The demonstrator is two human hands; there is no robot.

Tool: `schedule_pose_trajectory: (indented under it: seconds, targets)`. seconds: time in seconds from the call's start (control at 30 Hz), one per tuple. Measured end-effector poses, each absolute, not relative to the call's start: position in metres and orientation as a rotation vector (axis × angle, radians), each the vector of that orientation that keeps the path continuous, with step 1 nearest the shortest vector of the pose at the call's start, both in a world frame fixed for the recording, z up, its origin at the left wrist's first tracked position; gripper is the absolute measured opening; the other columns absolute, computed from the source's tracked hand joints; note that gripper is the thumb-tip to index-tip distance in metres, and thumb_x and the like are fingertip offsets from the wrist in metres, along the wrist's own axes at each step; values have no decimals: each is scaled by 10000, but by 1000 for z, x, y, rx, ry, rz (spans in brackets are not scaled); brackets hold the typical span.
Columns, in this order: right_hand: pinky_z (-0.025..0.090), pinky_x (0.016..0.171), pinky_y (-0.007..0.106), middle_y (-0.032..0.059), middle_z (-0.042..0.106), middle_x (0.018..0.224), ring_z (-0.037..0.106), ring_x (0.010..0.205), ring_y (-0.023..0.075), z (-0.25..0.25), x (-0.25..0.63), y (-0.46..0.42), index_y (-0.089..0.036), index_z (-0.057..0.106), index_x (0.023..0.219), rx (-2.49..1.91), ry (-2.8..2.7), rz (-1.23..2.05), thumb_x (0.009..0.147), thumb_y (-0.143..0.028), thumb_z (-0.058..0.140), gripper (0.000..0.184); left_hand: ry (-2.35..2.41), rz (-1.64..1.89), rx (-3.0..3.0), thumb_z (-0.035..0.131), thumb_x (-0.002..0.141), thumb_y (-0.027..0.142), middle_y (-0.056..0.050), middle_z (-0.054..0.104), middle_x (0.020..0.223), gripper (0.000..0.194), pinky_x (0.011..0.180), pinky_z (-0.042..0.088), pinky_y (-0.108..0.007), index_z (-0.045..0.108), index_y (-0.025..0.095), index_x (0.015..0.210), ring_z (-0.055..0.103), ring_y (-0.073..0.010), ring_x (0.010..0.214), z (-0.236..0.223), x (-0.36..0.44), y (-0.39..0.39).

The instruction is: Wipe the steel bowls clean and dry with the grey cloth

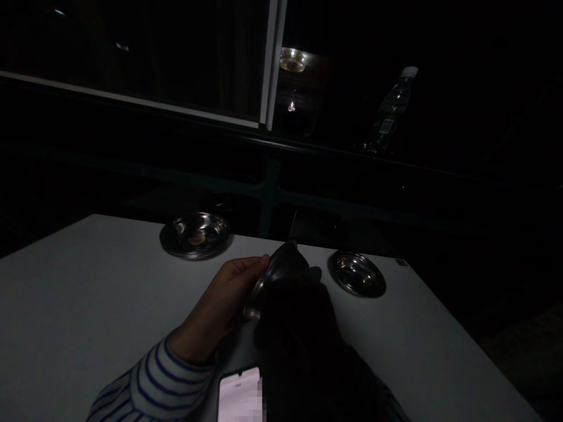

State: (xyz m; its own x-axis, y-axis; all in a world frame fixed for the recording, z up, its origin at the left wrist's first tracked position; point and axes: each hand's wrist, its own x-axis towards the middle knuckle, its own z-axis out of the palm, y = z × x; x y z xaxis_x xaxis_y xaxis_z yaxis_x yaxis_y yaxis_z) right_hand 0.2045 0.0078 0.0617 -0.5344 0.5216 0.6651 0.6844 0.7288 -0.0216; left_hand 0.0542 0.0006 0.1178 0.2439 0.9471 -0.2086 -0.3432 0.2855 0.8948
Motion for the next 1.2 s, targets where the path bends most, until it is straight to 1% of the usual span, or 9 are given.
schedule_pose_trajectory:
  seconds: [0.07, 0.2, 0.33, 0.43, 0.53, 0.67, 0.83, 1.0, 1.2]
  targets:
    - [463, 692, 373, 51, 639, 806, 575, 753, 200, 71, 214, 7, -204, 603, 934, -964, -2195, -296, 835, -327, 476, 203, 892, 1027, 845, 610, 741, 352, -5, 586, 513, 248, 415, 308, -172, 619, 116, 668, 478, -69, 410, 117, 55, 1]
    - [430, 826, 401, 87, 611, 1017, 535, 961, 221, 78, 226, 5, -166, 546, 1064, -993, -2066, -312, 842, -320, 459, 284, 883, 1007, 833, 615, 740, 333, -3, 589, 518, 227, 423, 320, -170, 639, 115, 685, 489, -68, 419, 115, 58, 1]
    - [446, 746, 369, 56, 626, 909, 560, 853, 203, 67, 215, 0, -226, 586, 1005, -946, -2210, -309, 830, -321, 490, 221, 876, 1001, 825, 613, 742, 343, -18, 618, 546, 231, 435, 357, -184, 651, 119, 703, 535, -93, 449, 113, 59, 1]
    - [438, 723, 380, 58, 628, 894, 560, 852, 216, 64, 209, -1, -247, 605, 962, -920, -2236, -319, 828, -314, 493, 187, 861, 1006, 828, 611, 748, 328, -21, 627, 544, 221, 435, 365, -182, 653, 118, 693, 532, -89, 445, 112, 60, 1]
    - [438, 707, 374, 66, 630, 860, 559, 818, 211, 71, 216, 2, -210, 602, 960, -940, -2189, -311, 837, -330, 467, 219, 848, 990, 837, 601, 757, 321, -12, 612, 521, 228, 419, 346, -169, 650, 114, 676, 508, -73, 420, 111, 61, 1]
    - [425, 767, 414, 102, 617, 986, 535, 924, 240, 81, 227, 3, -145, 572, 1007, -1035, -2038, -316, 857, -348, 414, 297, 856, 958, 833, 588, 769, 324, -2, 594, 513, 240, 413, 327, -163, 640, 114, 666, 488, -61, 407, 111, 62, 0]
    - [438, 682, 371, 43, 614, 741, 551, 729, 201, 77, 212, -2, -207, 605, 829, -1060, -2180, -271, 818, -304, 495, 147, 865, 966, 813, 603, 750, 341, 2, 585, 497, 258, 408, 318, -171, 636, 114, 632, 479, -63, 398, 114, 64, -1]
    - [424, 630, 340, 24, 579, 655, 527, 650, 180, 80, 207, -1, -220, 584, 722, -1075, -2219, -233, 797, -303, 523, 127, 873, 953, 816, 634, 712, 379, -10, 602, 530, 268, 440, 331, -190, 647, 117, 659, 501, -82, 436, 114, 64, -1]
    - [396, 745, 373, 77, 602, 947, 519, 851, 213, 93, 227, 1, -174, 557, 899, -1171, -2052, -293, 862, -296, 393, 208, 867, 936, 916, 618, 726, 357, 13, 546, 493, 272, 439, 301, -192, 618, 118, 596, 440, -65, 419, 114, 65, -1]
